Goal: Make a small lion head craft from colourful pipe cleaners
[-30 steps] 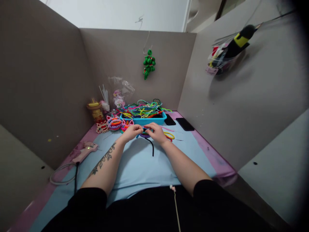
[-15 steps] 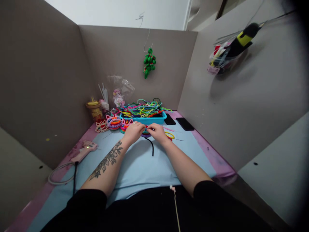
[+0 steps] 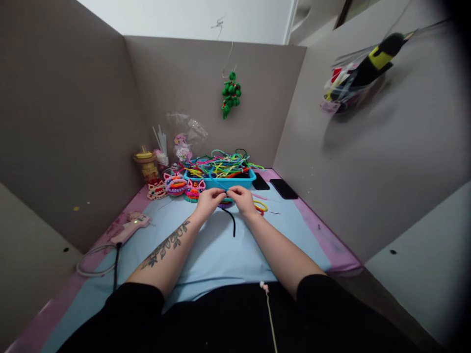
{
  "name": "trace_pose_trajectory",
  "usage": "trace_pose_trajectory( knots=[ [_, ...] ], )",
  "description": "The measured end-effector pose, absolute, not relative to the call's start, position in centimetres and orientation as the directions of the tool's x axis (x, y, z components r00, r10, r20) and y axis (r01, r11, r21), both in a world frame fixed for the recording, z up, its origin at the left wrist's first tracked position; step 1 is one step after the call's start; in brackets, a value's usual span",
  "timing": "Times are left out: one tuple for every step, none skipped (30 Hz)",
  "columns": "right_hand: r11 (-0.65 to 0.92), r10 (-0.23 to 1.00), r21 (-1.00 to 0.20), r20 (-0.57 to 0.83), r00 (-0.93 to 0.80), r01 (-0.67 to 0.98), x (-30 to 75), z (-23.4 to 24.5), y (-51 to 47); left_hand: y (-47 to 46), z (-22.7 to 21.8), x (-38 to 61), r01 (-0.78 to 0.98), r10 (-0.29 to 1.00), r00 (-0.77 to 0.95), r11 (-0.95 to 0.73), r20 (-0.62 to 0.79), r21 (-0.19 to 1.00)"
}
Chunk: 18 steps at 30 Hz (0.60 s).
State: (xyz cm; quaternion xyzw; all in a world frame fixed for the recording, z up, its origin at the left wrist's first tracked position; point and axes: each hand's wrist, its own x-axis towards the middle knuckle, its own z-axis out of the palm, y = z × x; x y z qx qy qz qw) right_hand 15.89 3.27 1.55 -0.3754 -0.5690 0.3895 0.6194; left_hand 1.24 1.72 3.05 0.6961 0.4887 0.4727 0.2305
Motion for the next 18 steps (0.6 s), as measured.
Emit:
trace_pose_trajectory(
  knots=[
    [0.391, 0.920, -0.916, 0.388, 0.046, -0.089, 15.73, 1.50, 3.25, 1.73, 2.98, 1.26, 0.463, 0.897, 0.065, -0.416, 0.438, 0.783],
    [0.365, 0.931, -0.923, 0.363, 0.041, -0.120, 15.58, 1.47, 3.22, 1.74, 2.93, 1.26, 0.470, 0.895, 0.061, -0.416, 0.442, 0.778],
    [0.337, 0.941, -0.930, 0.336, 0.035, -0.146, 15.46, 1.47, 3.17, 1.76, 2.87, 1.24, 0.482, 0.893, 0.058, -0.416, 0.446, 0.771],
    [0.308, 0.951, -0.936, 0.307, 0.031, -0.169, 15.36, 1.49, 3.12, 1.77, 2.81, 1.21, 0.495, 0.891, 0.058, -0.417, 0.450, 0.762],
    [0.280, 0.960, -0.941, 0.280, 0.026, -0.189, 15.28, 1.52, 3.06, 1.79, 2.75, 1.16, 0.508, 0.889, 0.058, -0.417, 0.454, 0.753],
    [0.254, 0.967, -0.945, 0.255, 0.021, -0.205, 15.23, 1.55, 2.99, 1.82, 2.69, 1.11, 0.518, 0.886, 0.059, -0.421, 0.460, 0.745],
    [0.232, 0.972, -0.948, 0.235, 0.013, -0.218, 15.20, 1.58, 2.93, 1.86, 2.65, 1.05, 0.526, 0.882, 0.061, -0.426, 0.467, 0.736],
    [0.212, 0.976, -0.951, 0.218, 0.002, -0.226, 15.19, 1.60, 2.88, 1.90, 2.63, 0.99, 0.532, 0.879, 0.067, -0.431, 0.472, 0.729],
    [0.194, 0.979, -0.953, 0.203, -0.015, -0.231, 15.21, 1.60, 2.85, 1.95, 2.64, 0.91, 0.535, 0.877, 0.076, -0.437, 0.474, 0.723],
    [0.177, 0.981, -0.956, 0.190, -0.036, -0.233, 15.24, 1.60, 2.84, 2.00, 2.67, 0.83, 0.535, 0.876, 0.087, -0.442, 0.474, 0.720],
    [0.159, 0.982, -0.959, 0.177, -0.058, -0.234, 15.29, 1.59, 2.85, 2.05, 2.72, 0.75, 0.533, 0.877, 0.097, -0.444, 0.470, 0.720],
    [0.145, 0.983, -0.961, 0.167, -0.076, -0.235, 15.35, 1.58, 2.89, 2.09, 2.78, 0.67, 0.529, 0.880, 0.105, -0.443, 0.462, 0.724],
    [0.134, 0.983, -0.963, 0.160, -0.094, -0.236, 15.42, 1.57, 2.94, 2.12, 2.86, 0.60, 0.522, 0.885, 0.112, -0.440, 0.453, 0.730],
    [0.127, 0.982, -0.963, 0.156, -0.107, -0.236, 15.50, 1.58, 2.99, 2.14, 2.93, 0.54, 0.515, 0.888, 0.119, -0.438, 0.444, 0.737],
    [0.126, 0.981, -0.964, 0.156, -0.114, -0.235, 15.58, 1.61, 3.06, 2.15, 3.00, 0.49, 0.509, 0.891, 0.125, -0.436, 0.437, 0.742],
    [0.130, 0.980, -0.964, 0.160, -0.116, -0.230, 15.67, 1.65, 3.11, 2.16, 3.05, 0.44, 0.504, 0.893, 0.133, -0.435, 0.431, 0.746],
    [0.143, 0.978, -0.965, 0.171, -0.116, -0.219, 15.77, 1.69, 3.16, 2.17, 3.09, 0.40, 0.502, 0.893, 0.145, -0.437, 0.425, 0.747],
    [0.165, 0.975, -0.966, 0.190, -0.115, -0.198, 15.88, 1.75, 3.20, 2.18, 3.11, 0.36, 0.501, 0.893, 0.159, -0.441, 0.421, 0.745]
  ],
)
